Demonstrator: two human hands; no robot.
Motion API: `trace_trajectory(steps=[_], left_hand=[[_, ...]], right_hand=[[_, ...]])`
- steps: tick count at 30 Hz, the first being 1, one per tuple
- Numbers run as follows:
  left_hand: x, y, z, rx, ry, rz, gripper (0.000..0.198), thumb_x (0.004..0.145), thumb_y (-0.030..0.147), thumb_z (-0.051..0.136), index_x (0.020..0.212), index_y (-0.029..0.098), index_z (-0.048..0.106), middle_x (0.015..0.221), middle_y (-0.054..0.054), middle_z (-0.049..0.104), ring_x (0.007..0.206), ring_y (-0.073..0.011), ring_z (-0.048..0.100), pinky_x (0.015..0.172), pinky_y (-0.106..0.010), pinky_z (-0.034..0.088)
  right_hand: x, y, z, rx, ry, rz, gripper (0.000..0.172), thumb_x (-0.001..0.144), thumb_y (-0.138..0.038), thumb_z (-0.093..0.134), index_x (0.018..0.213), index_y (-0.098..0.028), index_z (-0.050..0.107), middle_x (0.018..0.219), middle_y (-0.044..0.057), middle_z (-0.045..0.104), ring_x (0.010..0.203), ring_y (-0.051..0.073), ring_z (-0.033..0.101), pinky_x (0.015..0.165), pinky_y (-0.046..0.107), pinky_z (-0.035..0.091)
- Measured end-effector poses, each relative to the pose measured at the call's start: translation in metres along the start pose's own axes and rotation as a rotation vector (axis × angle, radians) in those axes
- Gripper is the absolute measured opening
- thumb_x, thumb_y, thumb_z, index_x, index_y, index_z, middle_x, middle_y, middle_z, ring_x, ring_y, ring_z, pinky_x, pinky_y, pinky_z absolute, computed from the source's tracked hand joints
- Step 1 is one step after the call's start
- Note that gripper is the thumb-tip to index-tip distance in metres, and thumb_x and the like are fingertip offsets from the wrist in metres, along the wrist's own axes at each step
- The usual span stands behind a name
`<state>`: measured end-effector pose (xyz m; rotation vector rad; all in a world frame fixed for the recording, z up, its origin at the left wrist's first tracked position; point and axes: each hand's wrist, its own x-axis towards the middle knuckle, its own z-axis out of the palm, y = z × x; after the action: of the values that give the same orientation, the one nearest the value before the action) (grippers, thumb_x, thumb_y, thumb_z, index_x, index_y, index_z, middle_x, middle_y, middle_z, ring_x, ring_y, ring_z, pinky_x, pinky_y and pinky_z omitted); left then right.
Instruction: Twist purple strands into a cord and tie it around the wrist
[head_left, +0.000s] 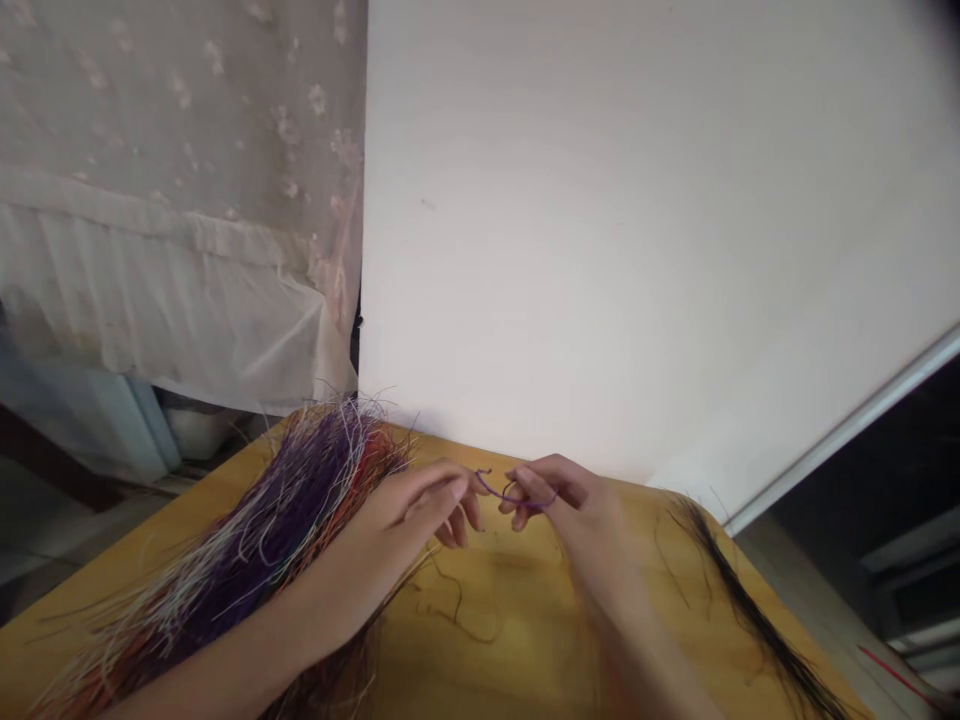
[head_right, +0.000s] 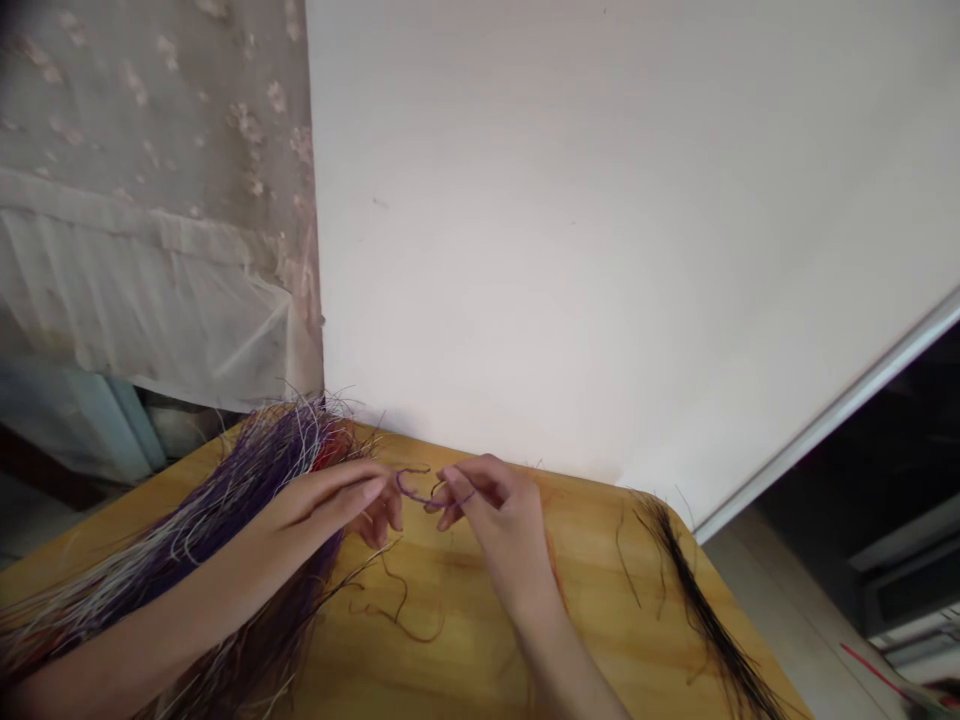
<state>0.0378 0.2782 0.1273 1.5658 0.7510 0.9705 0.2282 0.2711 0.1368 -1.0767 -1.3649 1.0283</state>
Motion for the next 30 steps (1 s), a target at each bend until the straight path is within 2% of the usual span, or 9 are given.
trace_trajectory(steps=[5, 11, 13, 16, 19, 21, 24, 26, 30], left_hand=[[-0.003, -0.001, 0.002, 0.031, 0.063, -0.008, 0.034, 0.095, 0.043, 0.046, 0.12, 0.025, 0.059, 0.111, -0.004, 0.065, 0.103, -0.0197, 0.059, 0.092, -0.033, 0.046], [-0.011, 0.001, 0.01, 0.047, 0.051, 0.067, 0.039, 0.102, 0.035, 0.034, 0.141, 0.037, 0.034, 0.147, 0.004, 0.041, 0.137, -0.0154, 0.034, 0.116, -0.034, 0.024], [-0.015, 0.001, 0.015, 0.072, 0.03, 0.124, 0.032, 0.102, 0.032, 0.033, 0.134, 0.032, 0.037, 0.15, 0.002, 0.038, 0.139, -0.0153, 0.032, 0.117, -0.034, 0.024], [-0.02, -0.004, 0.021, 0.083, -0.001, 0.238, 0.016, 0.103, 0.031, 0.031, 0.114, 0.027, 0.042, 0.131, -0.004, 0.057, 0.127, -0.0171, 0.049, 0.108, -0.037, 0.039], [-0.018, -0.011, 0.023, 0.225, 0.058, 0.428, 0.023, 0.102, 0.025, 0.032, 0.125, 0.026, 0.038, 0.116, -0.006, 0.065, 0.111, -0.0179, 0.061, 0.094, -0.036, 0.051], [-0.014, -0.016, 0.023, 0.552, 0.156, 0.661, 0.048, 0.097, 0.014, 0.039, 0.142, 0.022, 0.026, 0.117, -0.01, 0.065, 0.107, -0.0199, 0.063, 0.09, -0.036, 0.054], [-0.007, -0.02, 0.024, 0.944, 0.223, 1.011, 0.083, 0.084, 0.0, 0.046, 0.152, 0.018, 0.002, 0.132, -0.018, 0.055, 0.116, -0.0255, 0.057, 0.09, -0.042, 0.053], [-0.004, -0.018, 0.028, 1.075, 0.204, 1.128, 0.092, 0.08, -0.004, 0.048, 0.152, 0.02, -0.004, 0.142, -0.022, 0.043, 0.127, -0.0288, 0.049, 0.095, -0.046, 0.05], [-0.008, -0.012, 0.046, 1.409, 0.089, 1.19, 0.066, 0.085, 0.003, 0.051, 0.146, 0.016, 0.029, 0.139, -0.02, 0.048, 0.127, -0.0318, 0.049, 0.101, -0.045, 0.045]], right_hand=[[-0.004, 0.0, 0.007, -0.124, -0.218, 0.065, 0.016, 0.085, -0.022, 0.062, 0.07, -0.015, 0.065, 0.059, 0.0, 0.067, 0.053, 0.012, 0.061, 0.055, 0.024, 0.051], [-0.031, -0.012, 0.025, -0.434, -0.439, 0.094, 0.023, 0.084, -0.004, 0.049, 0.078, -0.018, 0.066, 0.063, -0.003, 0.066, 0.059, 0.011, 0.061, 0.058, 0.022, 0.047], [-0.04, -0.021, 0.027, -0.438, -0.541, 0.109, 0.025, 0.083, -0.002, 0.048, 0.08, -0.019, 0.066, 0.061, -0.005, 0.061, 0.059, 0.009, 0.058, 0.057, 0.019, 0.044], [-0.045, -0.031, 0.024, -0.394, -0.603, 0.104, 0.021, 0.086, -0.007, 0.05, 0.073, -0.019, 0.063, 0.059, -0.007, 0.055, 0.058, 0.007, 0.051, 0.057, 0.017, 0.039], [-0.04, -0.035, 0.012, -0.283, -0.533, 0.083, 0.019, 0.089, -0.012, 0.049, 0.081, -0.018, 0.066, 0.057, -0.006, 0.053, 0.054, 0.007, 0.049, 0.056, 0.018, 0.04], [-0.037, -0.037, 0.001, -0.193, -0.418, 0.032, 0.017, 0.09, -0.016, 0.051, 0.094, -0.019, 0.067, 0.056, -0.006, 0.053, 0.05, 0.008, 0.048, 0.053, 0.02, 0.041], [-0.039, -0.043, -0.015, -0.078, -0.166, -0.099, 0.018, 0.092, -0.021, 0.052, 0.1, -0.021, 0.069, 0.055, -0.005, 0.052, 0.051, 0.009, 0.049, 0.048, 0.02, 0.04], [-0.045, -0.049, -0.024, -0.049, -0.017, -0.193, 0.019, 0.092, -0.021, 0.053, 0.096, -0.021, 0.072, 0.056, -0.003, 0.054, 0.053, 0.01, 0.05, 0.047, 0.02, 0.04], [-0.05, -0.058, -0.041, -0.135, 0.18, -0.296, 0.016, 0.089, -0.018, 0.059, 0.09, -0.022, 0.074, 0.065, 0.0, 0.065, 0.061, 0.012, 0.058, 0.056, 0.021, 0.048]])
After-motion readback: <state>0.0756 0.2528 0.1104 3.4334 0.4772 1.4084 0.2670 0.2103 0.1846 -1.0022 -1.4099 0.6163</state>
